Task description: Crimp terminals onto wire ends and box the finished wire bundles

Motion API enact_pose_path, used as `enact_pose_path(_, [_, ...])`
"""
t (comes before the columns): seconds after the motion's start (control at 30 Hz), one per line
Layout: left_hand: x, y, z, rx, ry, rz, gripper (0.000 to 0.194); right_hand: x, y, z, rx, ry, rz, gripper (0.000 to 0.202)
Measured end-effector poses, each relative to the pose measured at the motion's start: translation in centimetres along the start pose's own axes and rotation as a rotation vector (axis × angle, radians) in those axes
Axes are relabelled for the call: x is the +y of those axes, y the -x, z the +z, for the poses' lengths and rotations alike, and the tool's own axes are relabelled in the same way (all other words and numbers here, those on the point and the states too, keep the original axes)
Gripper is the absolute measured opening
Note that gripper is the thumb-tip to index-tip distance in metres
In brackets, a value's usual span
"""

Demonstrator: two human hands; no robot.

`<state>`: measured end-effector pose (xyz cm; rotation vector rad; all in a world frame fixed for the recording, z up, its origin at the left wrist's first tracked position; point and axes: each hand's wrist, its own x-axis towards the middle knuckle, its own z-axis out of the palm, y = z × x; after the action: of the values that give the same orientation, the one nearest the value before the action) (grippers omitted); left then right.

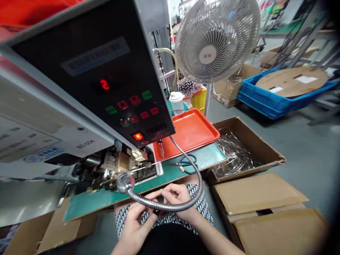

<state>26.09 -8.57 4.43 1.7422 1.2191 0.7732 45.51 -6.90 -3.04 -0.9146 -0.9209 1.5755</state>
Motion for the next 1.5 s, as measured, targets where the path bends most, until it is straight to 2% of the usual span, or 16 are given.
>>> enact_pose_path(0.2, [0.0,-0.8,-0.5,-0.06,0.038,-0.087,0.031,-0.3,0.4,-0.5,0.075,0.239,-0.191,0.03])
enact_pose_path(0.37, [-1.3,-1.5,-2.6,-0.089,0.014,-0.033,0.022,-0.4,0.8,-0.8,0.047,0.514,-0.303,0.041])
enact_pose_path(0.4, [-1.6,-1.6,-3.0,-0.088,0.026,-0.022,0.021,-0.4,1.0,-0.7,0.033,0.576,-0.311,0.038])
enact_pose_path(0.47, [-2.1,-1.6,-3.6,-0.1,0.101,-0.013,0.019,-0.4,1.4,-0.3,0.016,0.654,-0.305,0.018])
enact_pose_path(0.5, [-2.2,-1.7,-3.8,-0.113,0.17,-0.015,0.02,-0.3,1.6,-0.1,0.01,0.647,-0.293,0.008])
enact_pose_path(0.57, [-2.3,-1.7,-3.7,-0.153,0.359,-0.037,0.023,-0.3,2.0,0.5,0.006,0.586,-0.251,0.011])
enact_pose_path(0.67, [-1.9,-1.7,-2.6,-0.18,0.668,-0.113,0.026,-0.6,2.1,1.0,-0.059,0.357,-0.113,0.041])
enact_pose_path(0.73, [-1.7,-1.8,-1.8,-0.142,0.825,-0.131,0.027,-0.9,1.8,1.4,-0.19,0.191,0.032,0.049])
enact_pose_path(0.83, [-1.9,-2.1,-1.3,-0.104,0.944,-0.11,0.028,-1.0,1.3,2.1,-0.346,0.023,0.221,0.049])
enact_pose_path(0.9, [-2.1,-2.2,-1.8,-0.102,0.959,-0.104,0.029,-0.8,1.1,3.0,-0.335,-0.01,0.281,0.044])
enact_pose_path(1.0, [-2.5,-1.9,-3.0,-0.085,0.932,-0.066,0.029,-0.5,1.1,4.5,-0.242,0.021,0.271,0.039])
enact_pose_path(1.1, [-3.0,-1.3,-4.2,-0.034,0.916,-0.016,0.023,-0.3,1.0,5.6,-0.176,0.102,0.185,0.034])
enact_pose_path(1.2, [-3.7,-0.7,-4.8,-0.003,0.935,-0.003,0.019,-0.4,0.3,6.3,-0.215,0.222,0.102,0.03])
enact_pose_path(1.33, [-4.2,0.1,-5.1,0.026,0.976,-0.006,0.016,-0.6,-0.6,7.0,-0.264,0.278,0.084,0.031])
enact_pose_path(1.5, [-4.6,0.9,-5.4,0.117,0.911,0.021,0.019,-0.4,-0.9,8.0,-0.216,0.274,0.085,0.032])
